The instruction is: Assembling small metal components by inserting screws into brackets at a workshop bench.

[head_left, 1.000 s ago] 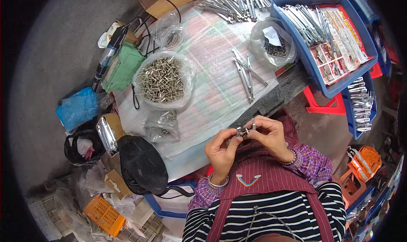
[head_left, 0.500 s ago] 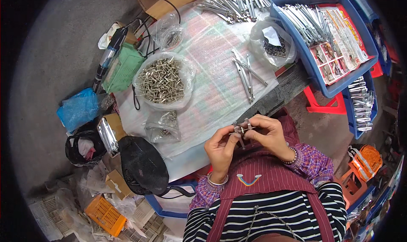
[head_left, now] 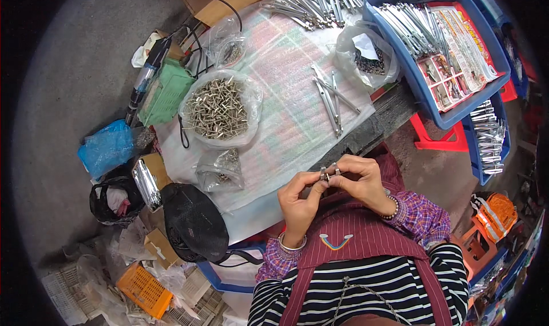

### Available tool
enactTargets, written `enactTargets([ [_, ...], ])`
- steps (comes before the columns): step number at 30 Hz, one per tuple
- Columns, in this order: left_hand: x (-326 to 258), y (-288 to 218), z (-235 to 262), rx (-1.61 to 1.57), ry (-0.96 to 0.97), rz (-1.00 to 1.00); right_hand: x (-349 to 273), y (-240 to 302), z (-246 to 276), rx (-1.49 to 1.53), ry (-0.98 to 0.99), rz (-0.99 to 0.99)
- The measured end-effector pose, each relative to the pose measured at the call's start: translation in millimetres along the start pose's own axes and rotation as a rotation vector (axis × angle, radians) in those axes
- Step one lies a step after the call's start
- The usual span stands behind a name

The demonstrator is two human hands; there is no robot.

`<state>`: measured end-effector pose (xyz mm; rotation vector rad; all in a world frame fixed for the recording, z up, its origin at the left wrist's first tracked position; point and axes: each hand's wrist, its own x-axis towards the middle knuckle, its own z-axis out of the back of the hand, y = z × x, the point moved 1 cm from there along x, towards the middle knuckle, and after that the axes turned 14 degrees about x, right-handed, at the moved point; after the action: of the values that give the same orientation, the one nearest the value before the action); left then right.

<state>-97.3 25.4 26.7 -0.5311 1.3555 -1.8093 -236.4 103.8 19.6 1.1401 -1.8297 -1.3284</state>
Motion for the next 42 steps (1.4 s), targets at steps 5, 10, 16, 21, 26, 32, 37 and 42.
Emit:
enactTargets([
  [5,3.3,-4.8,-4.1,-0.221,-0.076,0.055,3.7,3.3,-1.9,0.075,-0.061,-0.047],
  [10,2.5,-3.0,-4.5,-0.262,-0.063,0.083,0.0,2.6,2.7,0.031,-0.058,-0.074],
  [16,-1.6,-0.4,-4.3,-0.146,-0.035,0.024,-3.3,-1.1,-1.5,-0.013,-0.044,-0.021],
  [21,-2.1,-2.8,-7.3,-0.203,-0.066,0.062,-5.9,0.8,-4.9,0.043,-0.094,-0.085],
  [26,-2.8,-3.0,-7.1,-0.233,-0.076,0.098,-5.2,-1.1,-6.9,0.144,-0.128,-0.213],
  [32,-2.5,1.9,-5.0,-0.218,-0.076,0.067,-5.3,-0.3,-7.2,0.138,-0.104,-0.149],
  [37,1.6,-2.9,-1.1,-0.156,-0.072,0.051,-5.8,-1.0,-4.9,0.075,-0.081,-0.117],
  [42,2.1,-2.4,-0.7,-0.177,0.008,0.007,-5.2,1.6,-3.4,0.066,-0.063,-0.076],
])
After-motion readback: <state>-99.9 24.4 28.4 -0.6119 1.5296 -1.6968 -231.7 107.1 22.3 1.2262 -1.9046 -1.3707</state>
